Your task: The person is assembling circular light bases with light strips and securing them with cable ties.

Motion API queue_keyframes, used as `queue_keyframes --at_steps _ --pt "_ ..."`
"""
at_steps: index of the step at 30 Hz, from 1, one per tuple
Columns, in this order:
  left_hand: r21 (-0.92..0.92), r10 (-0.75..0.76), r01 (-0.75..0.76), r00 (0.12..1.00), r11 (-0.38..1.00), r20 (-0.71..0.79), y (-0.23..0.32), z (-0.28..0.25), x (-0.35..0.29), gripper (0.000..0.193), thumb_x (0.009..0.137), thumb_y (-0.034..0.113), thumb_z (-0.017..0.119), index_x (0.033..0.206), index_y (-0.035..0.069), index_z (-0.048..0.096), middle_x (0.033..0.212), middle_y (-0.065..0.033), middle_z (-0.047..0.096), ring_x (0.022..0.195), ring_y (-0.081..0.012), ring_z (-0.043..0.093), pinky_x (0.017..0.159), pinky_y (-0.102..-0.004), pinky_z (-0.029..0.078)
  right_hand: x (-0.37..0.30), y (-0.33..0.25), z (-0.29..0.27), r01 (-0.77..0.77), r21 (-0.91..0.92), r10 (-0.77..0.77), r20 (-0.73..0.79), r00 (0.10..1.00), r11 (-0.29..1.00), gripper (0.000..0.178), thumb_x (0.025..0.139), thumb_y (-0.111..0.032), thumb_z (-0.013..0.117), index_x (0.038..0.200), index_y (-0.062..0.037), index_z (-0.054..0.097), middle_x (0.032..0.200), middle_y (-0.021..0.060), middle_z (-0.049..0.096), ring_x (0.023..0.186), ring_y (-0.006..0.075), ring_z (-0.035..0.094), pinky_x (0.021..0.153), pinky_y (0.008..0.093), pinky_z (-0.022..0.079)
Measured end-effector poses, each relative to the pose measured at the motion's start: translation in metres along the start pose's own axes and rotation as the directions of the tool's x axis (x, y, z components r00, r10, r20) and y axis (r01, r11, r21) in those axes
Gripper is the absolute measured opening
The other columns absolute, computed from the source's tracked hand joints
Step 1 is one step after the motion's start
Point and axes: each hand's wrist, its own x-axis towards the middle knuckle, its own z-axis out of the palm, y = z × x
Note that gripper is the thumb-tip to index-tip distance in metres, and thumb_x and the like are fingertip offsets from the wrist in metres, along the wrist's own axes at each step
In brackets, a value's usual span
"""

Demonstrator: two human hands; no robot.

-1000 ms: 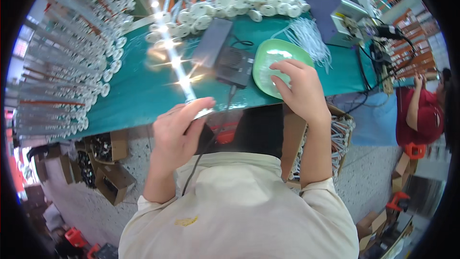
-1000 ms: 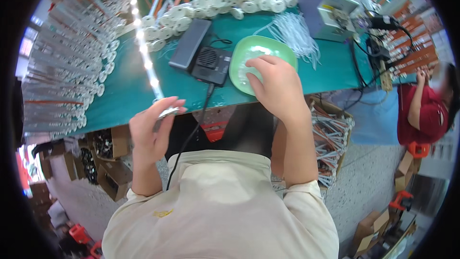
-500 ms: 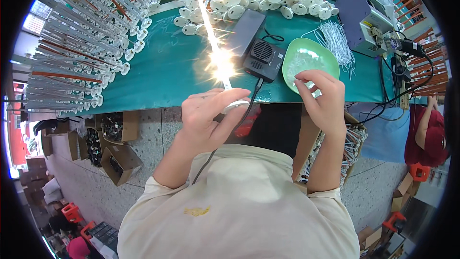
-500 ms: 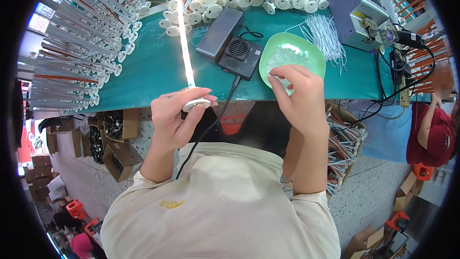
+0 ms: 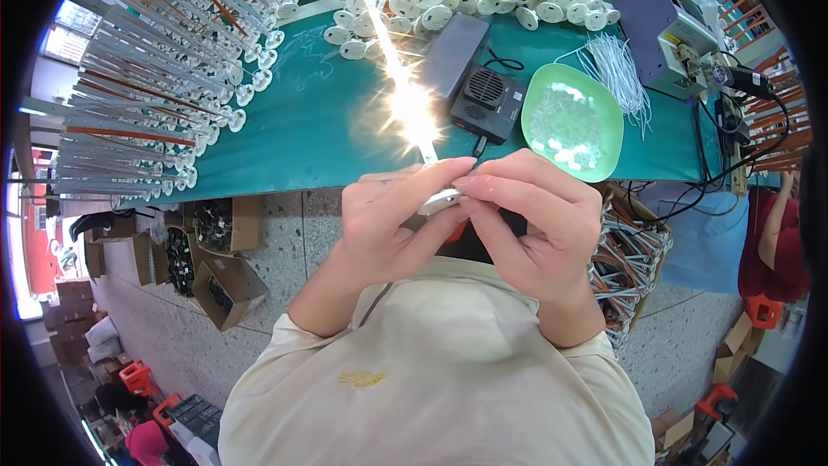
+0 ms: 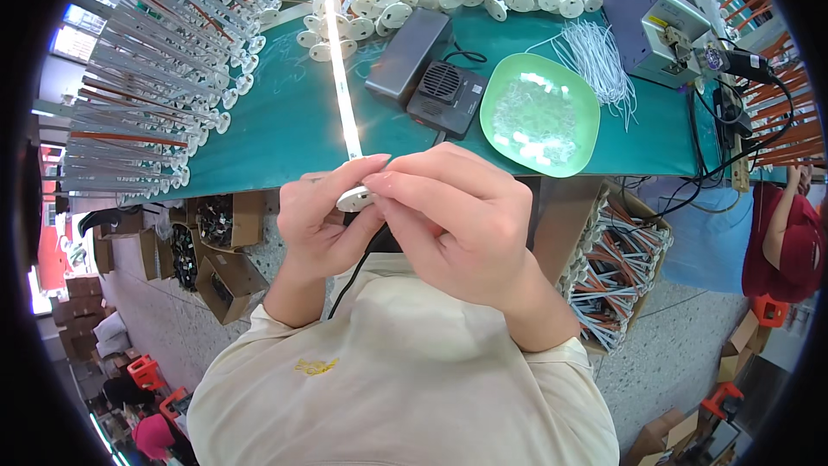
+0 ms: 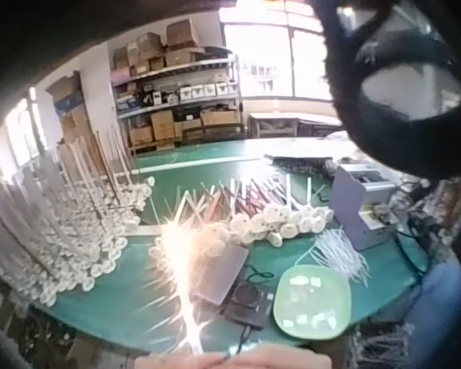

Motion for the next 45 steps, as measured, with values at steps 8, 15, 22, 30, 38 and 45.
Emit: queue_keyframes --at_steps 8,15,22,30,38,45 --pt "0.024 0.053 -0.052 0.998 0.998 -0.024 -0.002 0.002 -0.002 0.048 0.066 -0.008 0.072 0.113 -0.004 0.065 0.063 -0.0059 0.063 0.054 -0.0174 0.062 0.051 -0.0254 0.048 -0.001 -0.002 0.004 -0.004 0.014 0.004 -0.030 1.000 1.000 0.022 0.068 0.013 0.072 0.088 0.0032 0.069 0.081 0.0118 0.068 0.068 0.0196 0.064 0.059 0.0263 0.050" --pt "-0.009 0.046 -0.046 0.999 0.999 -0.003 -0.005 0.002 -0.005 0.039 0.069 -0.009 0.068 0.107 -0.008 0.066 0.075 -0.0122 0.070 0.061 -0.0173 0.068 0.056 -0.0235 0.051 -0.002 0.000 0.006 -0.024 0.005 0.024 -0.054 0.998 1.000 0.023 0.062 0.007 0.076 0.083 -0.0002 0.069 0.078 0.0095 0.067 0.063 0.0209 0.064 0.052 0.0264 0.049" --pt "-0.024 0.057 -0.058 0.998 0.998 -0.008 -0.007 0.001 -0.008 0.033 0.073 -0.007 0.071 0.106 -0.008 0.066 0.076 -0.0134 0.071 0.066 -0.0195 0.071 0.060 -0.0245 0.053 0.005 -0.001 -0.006 -0.040 -0.061 0.037 -0.058 0.998 0.997 0.022 0.064 0.005 0.076 0.084 0.0000 0.069 0.077 0.0096 0.068 0.062 0.0188 0.064 0.056 0.0267 0.050" --pt "0.043 -0.041 0.040 0.998 0.998 0.040 -0.015 0.000 -0.019 0.030 0.077 -0.009 0.070 0.106 -0.004 0.065 0.080 -0.0149 0.072 0.075 -0.0231 0.073 0.067 -0.0273 0.056 -0.011 0.080 -0.062 -0.266 -0.739 0.479 0.087 0.873 0.619 0.013 0.072 -0.004 0.073 0.085 -0.0008 0.070 0.076 0.0126 0.067 0.069 0.0257 0.065 0.065 0.0337 0.051" --pt "0.027 -0.066 0.064 0.997 0.998 0.050 -0.015 -0.002 -0.015 0.028 0.079 -0.007 0.070 0.106 -0.004 0.065 0.079 -0.0146 0.072 0.075 -0.0221 0.072 0.068 -0.0264 0.055 -0.012 0.083 -0.067 -0.348 -0.603 0.485 0.074 0.871 0.718 0.013 0.072 0.000 0.071 0.085 -0.0014 0.070 0.076 0.0131 0.067 0.071 0.0280 0.065 0.067 0.0346 0.051" --pt "0.049 -0.073 0.070 0.995 0.996 0.064 -0.017 0.002 -0.015 0.027 0.079 -0.006 0.069 0.106 -0.004 0.064 0.080 -0.0147 0.072 0.074 -0.0213 0.072 0.067 -0.0258 0.054 -0.008 0.086 -0.062 -0.362 -0.549 0.521 0.163 0.838 0.753 0.011 0.072 0.000 0.071 0.082 -0.0005 0.067 0.085 0.0130 0.066 0.081 0.0278 0.065 0.068 0.0349 0.051"
